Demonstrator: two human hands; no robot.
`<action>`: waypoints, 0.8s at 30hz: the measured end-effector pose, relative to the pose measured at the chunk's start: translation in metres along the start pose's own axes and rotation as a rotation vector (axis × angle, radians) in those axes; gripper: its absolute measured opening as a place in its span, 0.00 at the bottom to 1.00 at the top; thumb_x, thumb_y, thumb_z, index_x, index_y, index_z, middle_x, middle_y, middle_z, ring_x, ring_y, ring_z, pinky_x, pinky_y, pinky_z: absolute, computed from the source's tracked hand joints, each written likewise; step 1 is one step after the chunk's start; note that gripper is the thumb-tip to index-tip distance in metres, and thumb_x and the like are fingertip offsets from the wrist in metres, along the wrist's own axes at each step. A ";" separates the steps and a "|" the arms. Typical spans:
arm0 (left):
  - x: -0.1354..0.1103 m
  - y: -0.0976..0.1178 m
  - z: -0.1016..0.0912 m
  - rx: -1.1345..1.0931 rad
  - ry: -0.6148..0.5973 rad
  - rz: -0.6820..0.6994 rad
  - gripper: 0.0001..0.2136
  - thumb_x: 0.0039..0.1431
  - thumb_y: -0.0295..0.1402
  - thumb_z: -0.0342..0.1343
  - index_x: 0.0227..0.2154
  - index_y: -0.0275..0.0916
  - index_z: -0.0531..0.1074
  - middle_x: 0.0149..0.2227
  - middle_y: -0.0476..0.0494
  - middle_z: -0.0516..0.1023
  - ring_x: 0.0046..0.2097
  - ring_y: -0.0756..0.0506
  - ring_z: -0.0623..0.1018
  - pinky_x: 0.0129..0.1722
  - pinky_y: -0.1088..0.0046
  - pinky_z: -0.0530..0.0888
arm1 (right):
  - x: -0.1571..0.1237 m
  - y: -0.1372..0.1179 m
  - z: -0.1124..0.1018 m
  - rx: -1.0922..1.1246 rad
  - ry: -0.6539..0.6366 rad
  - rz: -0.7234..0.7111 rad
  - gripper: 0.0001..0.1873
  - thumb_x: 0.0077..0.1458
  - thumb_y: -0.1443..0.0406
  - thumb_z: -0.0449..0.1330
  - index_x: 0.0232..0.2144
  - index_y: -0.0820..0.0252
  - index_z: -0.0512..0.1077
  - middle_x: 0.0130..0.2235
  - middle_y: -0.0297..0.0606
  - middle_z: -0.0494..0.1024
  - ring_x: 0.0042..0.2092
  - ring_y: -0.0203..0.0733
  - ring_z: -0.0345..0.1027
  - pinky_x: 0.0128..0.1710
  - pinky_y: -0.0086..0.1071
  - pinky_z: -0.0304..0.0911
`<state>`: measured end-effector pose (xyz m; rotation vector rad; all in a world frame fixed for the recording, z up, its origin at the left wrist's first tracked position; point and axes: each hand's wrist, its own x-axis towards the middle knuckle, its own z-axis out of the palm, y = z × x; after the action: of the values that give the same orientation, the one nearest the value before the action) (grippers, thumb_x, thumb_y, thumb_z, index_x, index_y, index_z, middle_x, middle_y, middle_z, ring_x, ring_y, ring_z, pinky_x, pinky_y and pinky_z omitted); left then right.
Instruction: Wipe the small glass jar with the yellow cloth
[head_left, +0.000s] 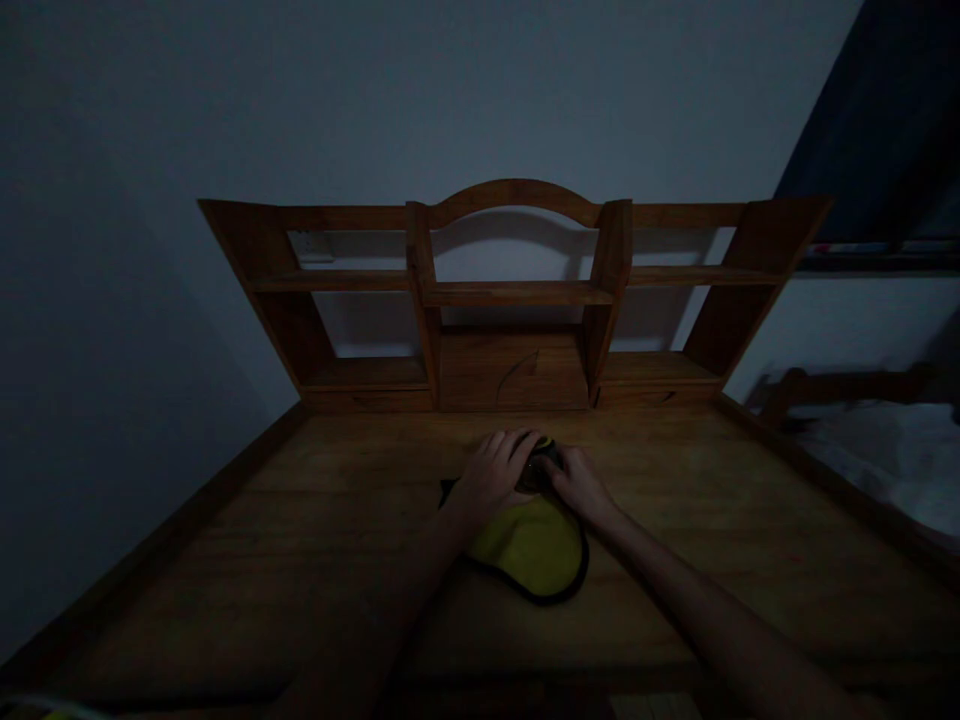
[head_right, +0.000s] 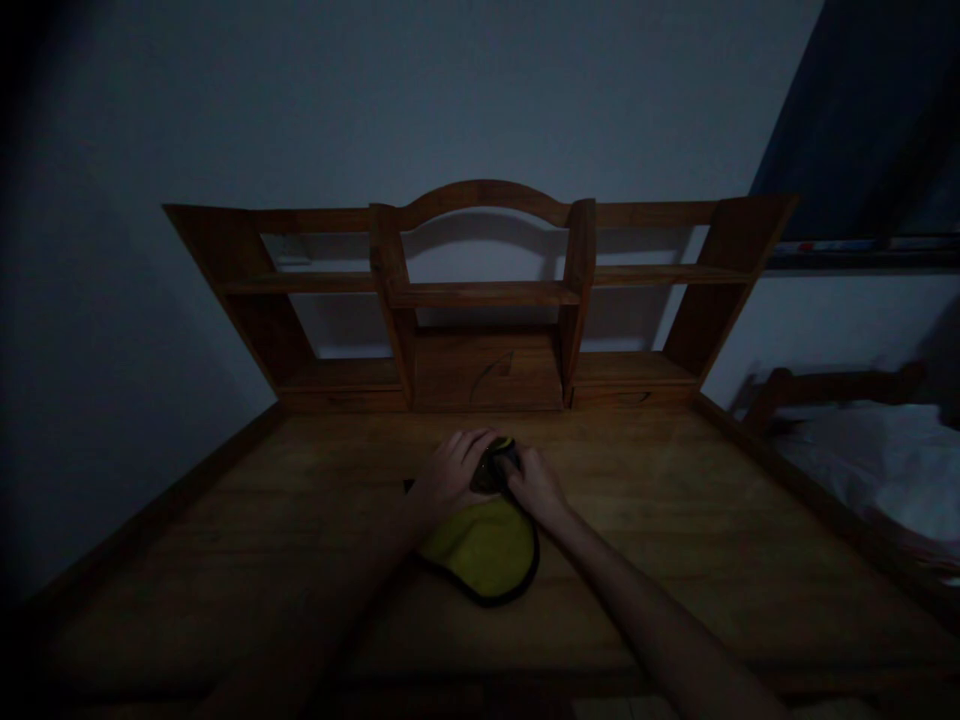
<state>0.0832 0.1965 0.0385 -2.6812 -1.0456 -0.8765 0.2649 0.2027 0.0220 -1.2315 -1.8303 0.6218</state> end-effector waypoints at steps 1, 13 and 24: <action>0.000 0.000 0.000 0.001 -0.017 0.009 0.39 0.51 0.52 0.57 0.61 0.39 0.49 0.57 0.34 0.64 0.54 0.35 0.67 0.53 0.54 0.66 | -0.001 0.000 -0.001 -0.048 0.012 -0.024 0.12 0.55 0.65 0.54 0.37 0.63 0.75 0.35 0.42 0.79 0.35 0.46 0.72 0.35 0.33 0.63; 0.001 0.012 -0.002 -0.059 0.114 -0.176 0.35 0.45 0.45 0.64 0.55 0.40 0.57 0.51 0.37 0.68 0.52 0.36 0.70 0.53 0.54 0.66 | 0.002 -0.006 -0.004 0.117 0.141 0.055 0.15 0.53 0.56 0.57 0.30 0.62 0.76 0.28 0.36 0.77 0.31 0.45 0.69 0.30 0.31 0.59; 0.001 0.015 -0.007 -0.002 0.121 -0.205 0.39 0.43 0.42 0.67 0.57 0.40 0.55 0.52 0.38 0.67 0.54 0.36 0.69 0.55 0.54 0.65 | 0.006 -0.002 0.011 0.913 -0.113 0.364 0.10 0.37 0.69 0.58 0.27 0.62 0.74 0.28 0.34 0.75 0.31 0.39 0.67 0.33 0.29 0.62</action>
<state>0.0898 0.1836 0.0458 -2.5180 -1.3077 -1.0594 0.2531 0.2082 0.0196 -0.8823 -1.1365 1.5389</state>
